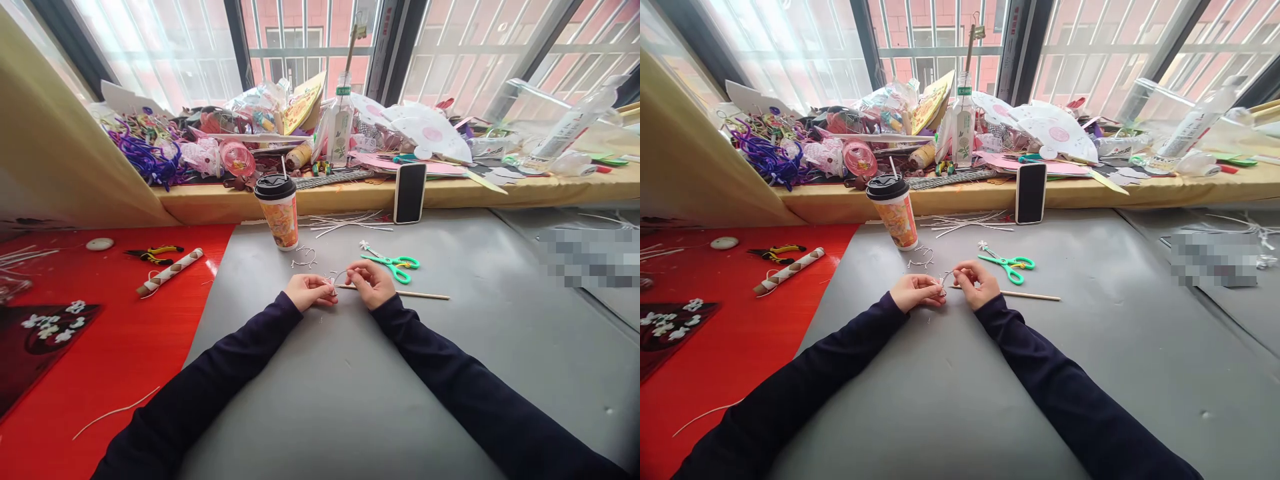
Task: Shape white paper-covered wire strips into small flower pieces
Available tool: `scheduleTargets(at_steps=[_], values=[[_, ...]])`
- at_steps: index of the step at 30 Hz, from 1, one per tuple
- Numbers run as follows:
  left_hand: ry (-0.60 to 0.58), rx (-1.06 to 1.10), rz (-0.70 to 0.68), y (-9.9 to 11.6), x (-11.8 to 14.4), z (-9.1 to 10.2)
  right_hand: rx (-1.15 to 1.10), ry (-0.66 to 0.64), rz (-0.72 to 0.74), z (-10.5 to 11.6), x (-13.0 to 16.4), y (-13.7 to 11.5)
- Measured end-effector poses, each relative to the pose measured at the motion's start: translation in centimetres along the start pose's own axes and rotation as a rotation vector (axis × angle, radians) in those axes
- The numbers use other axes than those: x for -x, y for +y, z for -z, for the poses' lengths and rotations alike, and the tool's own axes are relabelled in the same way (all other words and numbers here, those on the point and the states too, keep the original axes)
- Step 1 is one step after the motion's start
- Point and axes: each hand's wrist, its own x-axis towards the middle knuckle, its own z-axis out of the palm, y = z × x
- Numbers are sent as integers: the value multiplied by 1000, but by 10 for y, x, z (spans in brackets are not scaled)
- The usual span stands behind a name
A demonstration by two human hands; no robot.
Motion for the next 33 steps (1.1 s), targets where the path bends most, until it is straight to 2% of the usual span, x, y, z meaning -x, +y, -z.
scheduleTargets(at_steps=[5, 10, 19, 22, 25, 29, 33], values=[[-14, -6, -11, 0, -1, 0, -1, 0, -5, 1, 0, 0], [11, 33, -140, 3, 2, -8, 37, -35, 5, 0, 3, -3], [2, 20, -165, -3, 0, -5, 285, -151, 159, -2, 6, -14], [-24, -3, -152, -3, -1, -2, 371, -217, 210, 6, 0, -14], [-9, -14, -128, -3, -1, -1, 543, -329, 317, 24, -7, -10], [62, -59, -144, -4, -3, 2, 795, -378, 281, 46, -11, 4], [100, -123, -222, -5, -8, 6, 904, -436, 259, 49, -10, 15]])
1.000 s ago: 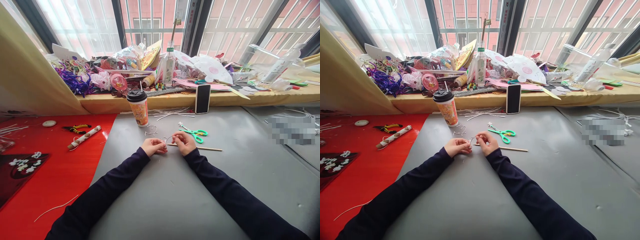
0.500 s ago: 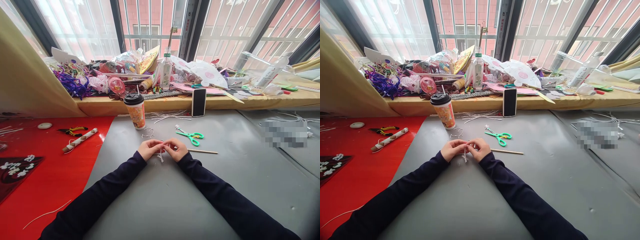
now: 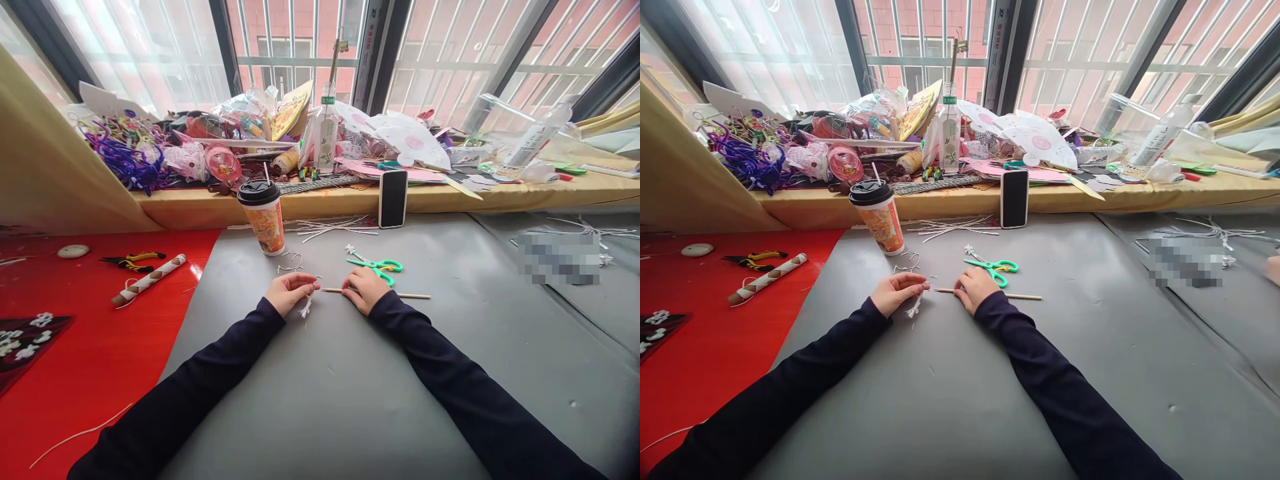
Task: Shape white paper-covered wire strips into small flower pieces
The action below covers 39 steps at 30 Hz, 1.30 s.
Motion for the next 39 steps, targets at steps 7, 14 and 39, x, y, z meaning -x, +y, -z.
scheduleTargets(at_steps=[7, 14, 39], values=[[4, -19, -10, 0, -1, -2, -85, 64, -37, 1, 2, -21], [25, -42, -66, 1, 1, -2, -59, 111, 82, 6, 6, -38], [18, 13, -67, 5, 4, -6, -24, -107, 34, 9, 4, -40]])
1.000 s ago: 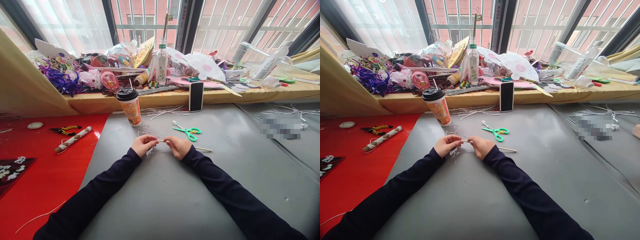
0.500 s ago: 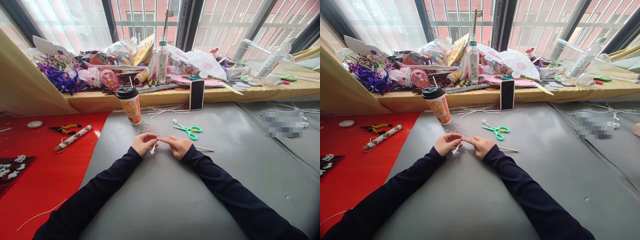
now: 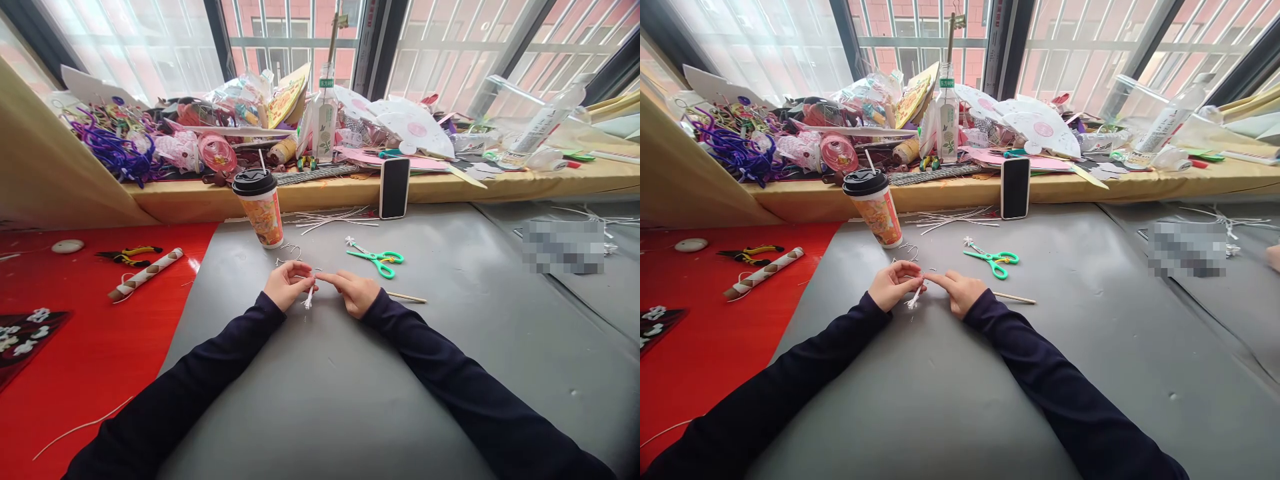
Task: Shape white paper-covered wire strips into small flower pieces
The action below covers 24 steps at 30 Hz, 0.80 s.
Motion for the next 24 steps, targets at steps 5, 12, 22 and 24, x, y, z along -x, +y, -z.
scheduleTargets(at_steps=[5, 12, 22, 24], values=[[-13, -38, -61, 2, 3, -3, -129, 91, 10, -4, -3, 0], [-23, -22, -86, 7, 6, -8, -286, 157, 35, -5, -5, -1], [-44, 71, -11, 3, 3, -4, -344, 195, 91, -2, -4, 0], [-38, 70, -27, 4, 4, -4, -355, 203, 88, -1, -3, 0]])
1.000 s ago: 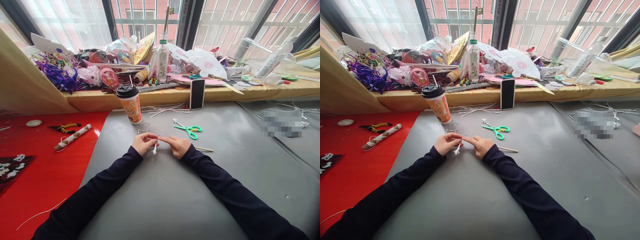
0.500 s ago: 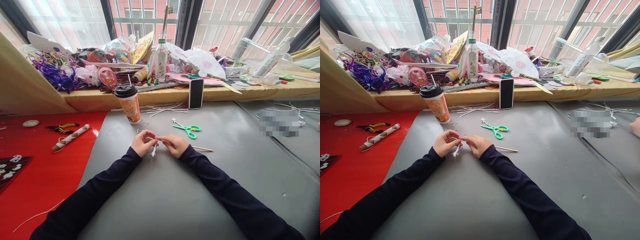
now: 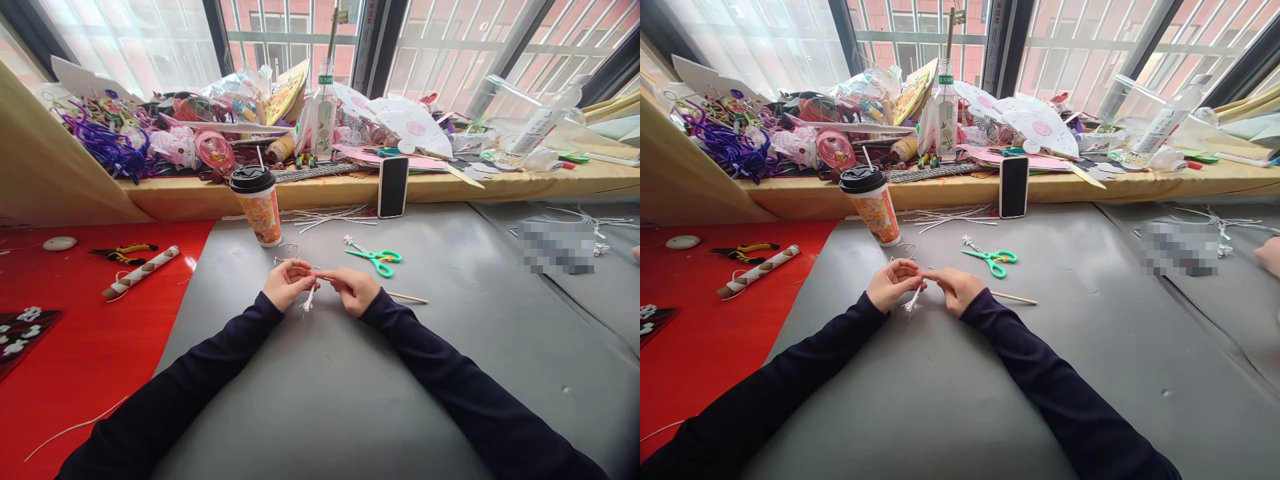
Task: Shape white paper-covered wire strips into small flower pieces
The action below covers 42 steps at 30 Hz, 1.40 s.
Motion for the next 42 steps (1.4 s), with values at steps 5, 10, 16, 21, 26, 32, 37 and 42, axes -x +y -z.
scheduleTargets(at_steps=[5, 10, 16, 21, 26, 32, 37, 42], values=[[4, -32, -59, 2, 1, -2, -15, 6, -4, 2, 0, -3], [-1, -38, -34, 0, 0, -2, -13, 22, 9, 1, 0, -2], [16, -279, -61, -5, 0, 2, -22, 23, 21, 1, 0, 0], [-5, -330, -24, -2, -1, 2, -23, 7, 36, 2, 1, 1], [-22, -333, 5, -3, 0, 1, 4, -31, 29, 2, 1, 4], [-16, -343, -34, -5, 1, 0, 82, -36, -46, 4, 2, 3], [-23, -359, -47, -4, 2, -1, -7, 0, -56, 3, 1, 2], [-11, -398, -67, -3, 3, -2, -21, 30, -46, 3, 0, 5]])
